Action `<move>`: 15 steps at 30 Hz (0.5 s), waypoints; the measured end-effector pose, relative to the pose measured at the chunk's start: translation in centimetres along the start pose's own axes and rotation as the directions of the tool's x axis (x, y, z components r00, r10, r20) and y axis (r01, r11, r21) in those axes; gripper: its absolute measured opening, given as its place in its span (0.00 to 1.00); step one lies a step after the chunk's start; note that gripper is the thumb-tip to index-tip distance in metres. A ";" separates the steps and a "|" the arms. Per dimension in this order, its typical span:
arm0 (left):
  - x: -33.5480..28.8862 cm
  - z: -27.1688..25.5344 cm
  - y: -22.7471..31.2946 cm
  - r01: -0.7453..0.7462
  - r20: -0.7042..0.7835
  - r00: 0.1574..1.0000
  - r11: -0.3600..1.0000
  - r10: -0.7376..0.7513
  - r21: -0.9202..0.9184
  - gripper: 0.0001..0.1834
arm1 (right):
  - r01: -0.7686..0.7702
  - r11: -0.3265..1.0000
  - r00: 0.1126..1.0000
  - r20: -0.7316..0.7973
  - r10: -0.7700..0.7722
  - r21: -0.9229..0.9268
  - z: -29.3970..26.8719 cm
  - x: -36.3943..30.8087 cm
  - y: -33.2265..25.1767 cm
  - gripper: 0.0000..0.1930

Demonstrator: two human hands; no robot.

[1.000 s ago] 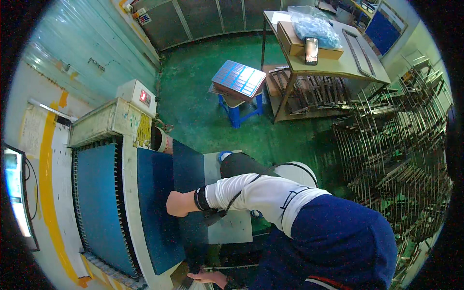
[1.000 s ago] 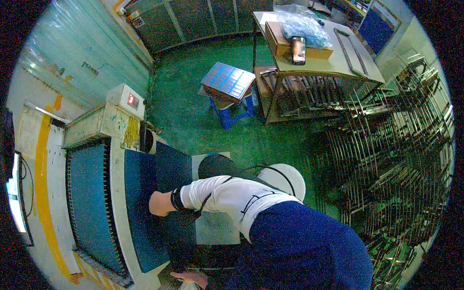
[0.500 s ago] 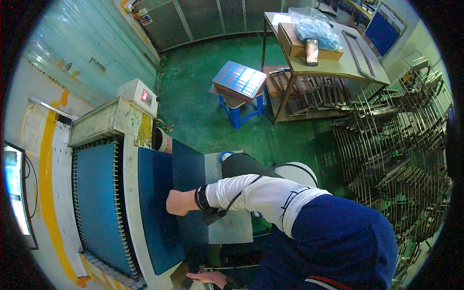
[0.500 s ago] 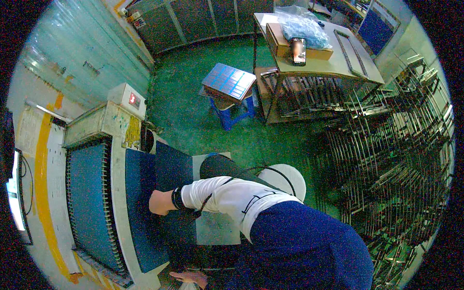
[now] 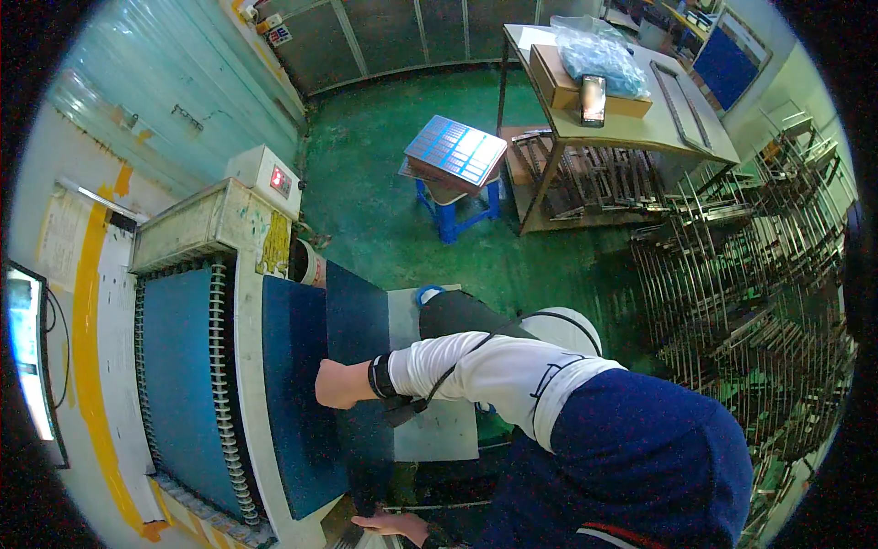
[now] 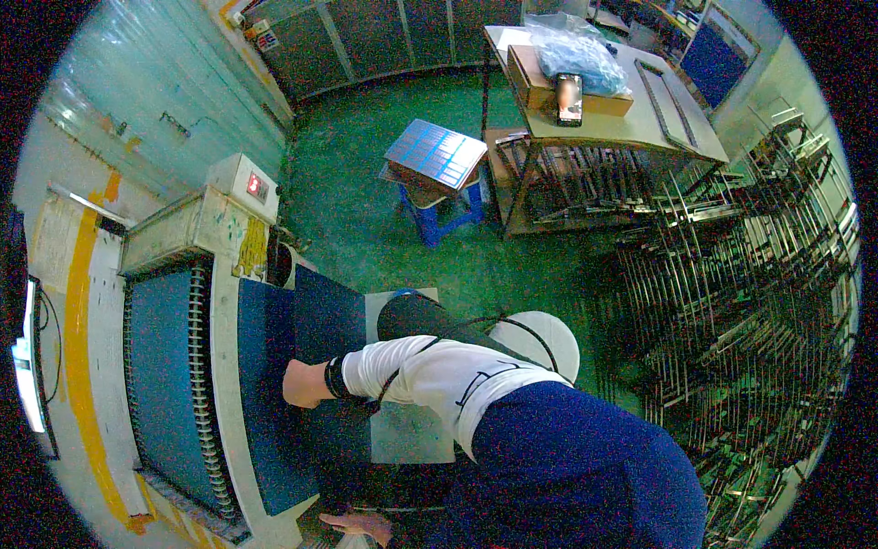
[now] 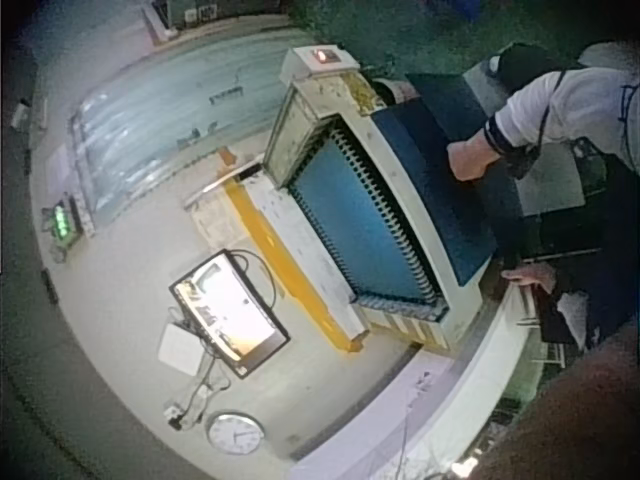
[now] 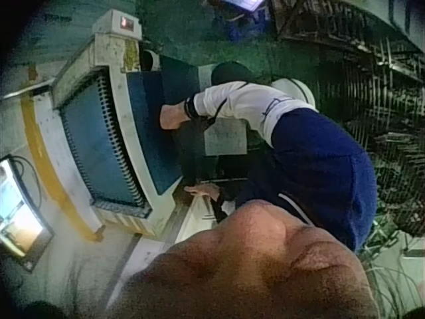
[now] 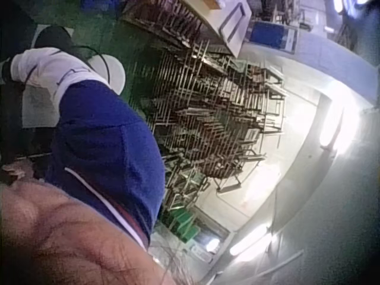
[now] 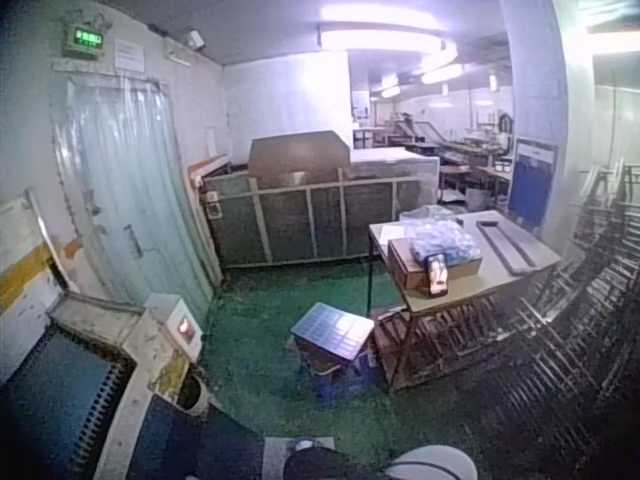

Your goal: Feeding large blue metal sheets into a processing machine one by one.

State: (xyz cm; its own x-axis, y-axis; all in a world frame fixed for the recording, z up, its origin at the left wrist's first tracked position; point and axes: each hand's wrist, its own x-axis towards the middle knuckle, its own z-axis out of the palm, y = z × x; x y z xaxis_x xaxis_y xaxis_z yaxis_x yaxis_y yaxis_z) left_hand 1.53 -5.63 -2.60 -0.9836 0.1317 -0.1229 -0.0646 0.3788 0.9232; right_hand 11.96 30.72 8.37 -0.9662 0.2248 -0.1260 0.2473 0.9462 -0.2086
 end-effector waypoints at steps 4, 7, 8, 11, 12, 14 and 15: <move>-4.1 2.5 6.5 0.017 -0.110 0.994 0.998 -0.023 -0.055 0.40 | -0.013 1.000 1.000 0.011 0.013 0.005 0.2 -0.2 0.5 0.07; -1.7 0.7 5.0 0.112 -0.049 0.991 0.974 -0.124 -0.198 0.39 | 0.020 1.000 0.999 -0.035 -0.020 -0.009 -0.6 0.1 -0.5 0.07; -2.3 1.0 5.6 0.114 -0.059 0.990 0.979 -0.126 -0.171 0.39 | 0.017 1.000 0.999 -0.037 -0.018 -0.011 -0.4 0.1 -0.3 0.07; -5.3 2.6 10.2 0.161 -0.083 0.982 0.982 -0.169 -0.095 0.38 | 0.010 1.000 0.999 -0.041 -0.011 -0.012 0.2 0.1 0.1 0.07; -5.8 3.0 11.3 0.207 -0.087 0.973 0.975 -0.214 -0.076 0.38 | 0.009 1.000 0.999 -0.039 -0.009 -0.012 0.3 0.2 0.3 0.07; -6.1 3.1 11.7 0.236 -0.091 0.966 0.970 -0.240 -0.059 0.38 | 0.011 1.000 0.999 -0.039 -0.011 -0.014 0.4 0.4 0.3 0.07; -6.0 2.9 11.5 0.218 -0.091 0.971 0.974 -0.223 -0.062 0.38 | 0.014 1.000 0.999 -0.040 -0.015 -0.016 0.3 0.5 0.1 0.07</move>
State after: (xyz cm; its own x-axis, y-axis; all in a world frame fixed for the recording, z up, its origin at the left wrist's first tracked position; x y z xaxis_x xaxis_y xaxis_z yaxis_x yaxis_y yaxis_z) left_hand 7.16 0.58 7.75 -0.9556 -0.0402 -0.2920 -0.2878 0.3413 0.8948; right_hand 11.53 30.90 8.00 -0.9719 0.2199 -0.0840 0.2325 0.9528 -0.1951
